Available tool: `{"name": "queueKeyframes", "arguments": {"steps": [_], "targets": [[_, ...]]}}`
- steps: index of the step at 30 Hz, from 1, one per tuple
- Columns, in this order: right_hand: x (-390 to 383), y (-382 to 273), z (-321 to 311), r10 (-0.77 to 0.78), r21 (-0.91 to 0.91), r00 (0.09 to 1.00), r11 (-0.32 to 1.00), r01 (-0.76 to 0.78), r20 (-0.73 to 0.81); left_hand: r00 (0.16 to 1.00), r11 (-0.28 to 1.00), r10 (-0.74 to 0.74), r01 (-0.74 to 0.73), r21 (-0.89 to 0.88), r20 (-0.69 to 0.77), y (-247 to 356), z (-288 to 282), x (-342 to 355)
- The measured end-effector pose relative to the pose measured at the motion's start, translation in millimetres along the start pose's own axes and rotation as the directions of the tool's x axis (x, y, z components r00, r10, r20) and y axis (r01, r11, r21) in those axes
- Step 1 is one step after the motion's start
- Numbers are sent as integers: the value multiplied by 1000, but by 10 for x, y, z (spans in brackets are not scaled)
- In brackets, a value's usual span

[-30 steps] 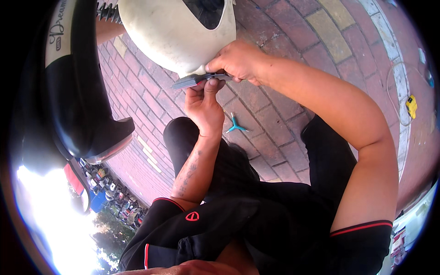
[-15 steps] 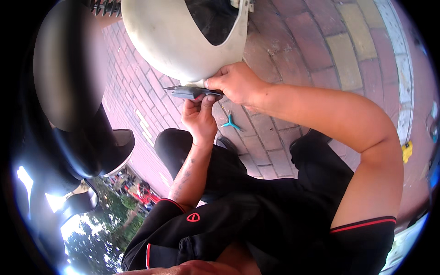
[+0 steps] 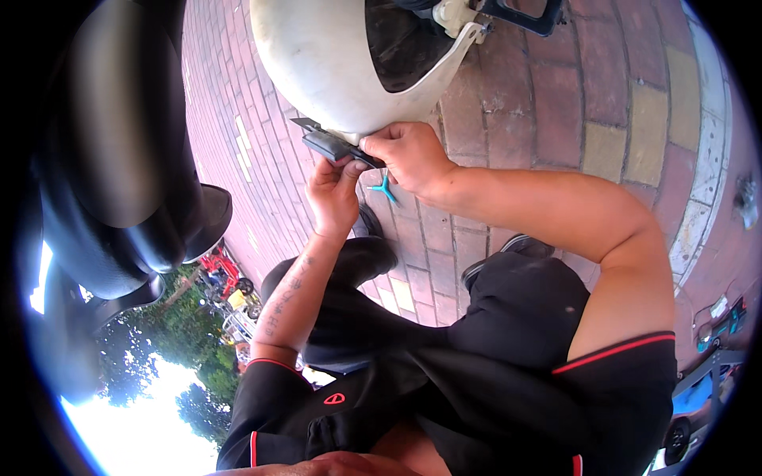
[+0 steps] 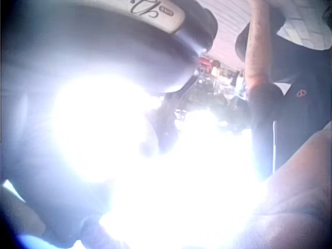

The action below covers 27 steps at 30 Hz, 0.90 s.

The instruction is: The person squats on a paved sidewalk and uses a blue T-handle wrench and yellow pliers to remove a bolt from the rear fender of a white scooter. They then use the wrench to tighten a bolt on a black rectangular plate before attaching the plate to the scooter's rear fender.

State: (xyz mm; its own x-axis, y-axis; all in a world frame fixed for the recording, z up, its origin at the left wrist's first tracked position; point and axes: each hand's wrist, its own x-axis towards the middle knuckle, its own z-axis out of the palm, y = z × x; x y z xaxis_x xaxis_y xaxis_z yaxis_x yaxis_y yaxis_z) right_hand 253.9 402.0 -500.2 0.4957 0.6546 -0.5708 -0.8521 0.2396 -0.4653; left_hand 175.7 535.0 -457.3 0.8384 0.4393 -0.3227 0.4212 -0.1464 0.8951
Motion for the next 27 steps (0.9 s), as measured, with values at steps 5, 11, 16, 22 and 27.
{"name": "queueKeyframes", "arguments": {"steps": [5, 11, 16, 22, 27], "targets": [[-53, 91, 49, -41, 24, 998, 999, 43, -48, 1000, 999, 18, -19, -44, -20, -23, 15, -53], [-105, 105, 60, -166, -49, 984, 985, 163, -67, 989, 990, 134, -130, 57, -69, -217, 5, -36], [-75, 122, 40, -238, -49, 969, 971, 235, -63, 951, 950, 273, -290, -115, -142, -457, 54, 12], [-97, 142, 70, -213, -69, 973, 976, 207, -90, 978, 923, 207, -200, -329, -14, -442, -3, 133], [-103, 137, 126, -198, -39, 971, 980, 194, -133, 975, 889, 209, -222, -400, -75, -416, 89, 83]]}}
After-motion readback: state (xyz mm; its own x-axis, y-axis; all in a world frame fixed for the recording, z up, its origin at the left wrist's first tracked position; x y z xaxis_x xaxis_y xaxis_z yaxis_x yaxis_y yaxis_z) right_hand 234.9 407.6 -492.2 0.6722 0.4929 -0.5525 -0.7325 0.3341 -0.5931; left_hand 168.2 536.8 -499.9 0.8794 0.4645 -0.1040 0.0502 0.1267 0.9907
